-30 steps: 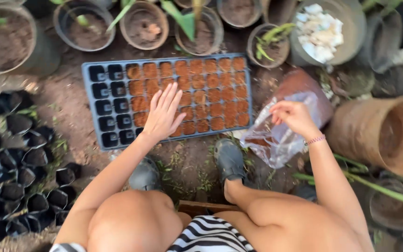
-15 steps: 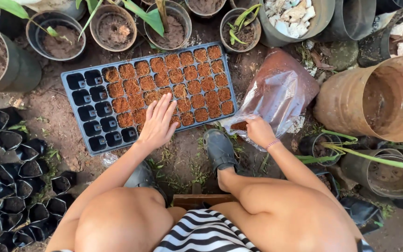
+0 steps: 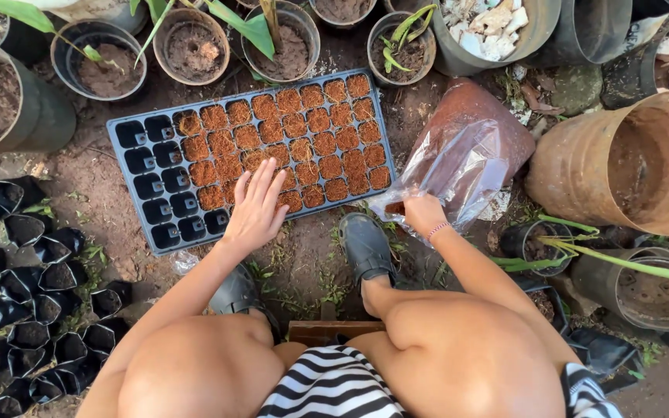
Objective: Filling a seedling tray with soil substrate from a plastic bag using hands
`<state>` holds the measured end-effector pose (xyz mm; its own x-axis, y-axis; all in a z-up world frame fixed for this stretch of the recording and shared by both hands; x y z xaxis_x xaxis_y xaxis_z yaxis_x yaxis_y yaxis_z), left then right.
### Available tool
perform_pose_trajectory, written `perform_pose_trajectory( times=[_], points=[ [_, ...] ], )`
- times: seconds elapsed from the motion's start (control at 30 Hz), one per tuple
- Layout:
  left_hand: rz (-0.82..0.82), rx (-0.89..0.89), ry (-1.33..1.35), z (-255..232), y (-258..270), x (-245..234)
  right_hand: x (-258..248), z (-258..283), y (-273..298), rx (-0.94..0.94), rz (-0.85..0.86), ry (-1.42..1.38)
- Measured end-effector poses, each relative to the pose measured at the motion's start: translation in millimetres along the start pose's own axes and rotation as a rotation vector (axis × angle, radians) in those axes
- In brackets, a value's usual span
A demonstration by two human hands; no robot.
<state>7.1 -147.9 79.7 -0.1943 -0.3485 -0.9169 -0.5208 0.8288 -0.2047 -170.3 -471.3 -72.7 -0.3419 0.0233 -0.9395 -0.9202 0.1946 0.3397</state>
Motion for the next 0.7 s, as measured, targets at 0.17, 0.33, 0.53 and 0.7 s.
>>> perform_pose_trajectory(
  times=[0.17, 0.33, 0.53, 0.7],
  points=[
    [0.002, -0.006, -0.011, 2, 3, 2, 19, -29, 2, 0.073, -0.149, -0.051],
    [0.007, -0.003, 0.008, 1, 2, 0, -18, -48, 14, 0.34, -0.19, -0.259],
    [-0.006, 0.004, -0.007, -1, 0, -4, -34, -39, 35, 0.363, -0.186, -0.285],
    [0.051, 0.002, -0.007, -4, 0, 1, -44, -34, 54, 0.252, -0.457, -0.406]
  ],
)
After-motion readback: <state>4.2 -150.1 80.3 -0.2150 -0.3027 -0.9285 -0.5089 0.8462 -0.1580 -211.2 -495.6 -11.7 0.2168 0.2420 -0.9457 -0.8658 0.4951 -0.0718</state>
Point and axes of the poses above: each hand's wrist, its own y-axis away from the middle knuckle, its own x-axis out of the palm, z = x × y, the point moved 7 cm from there along -y, towards the middle knuckle, and after that the axes turned 1 degree about -y, right-handed, at the moved point
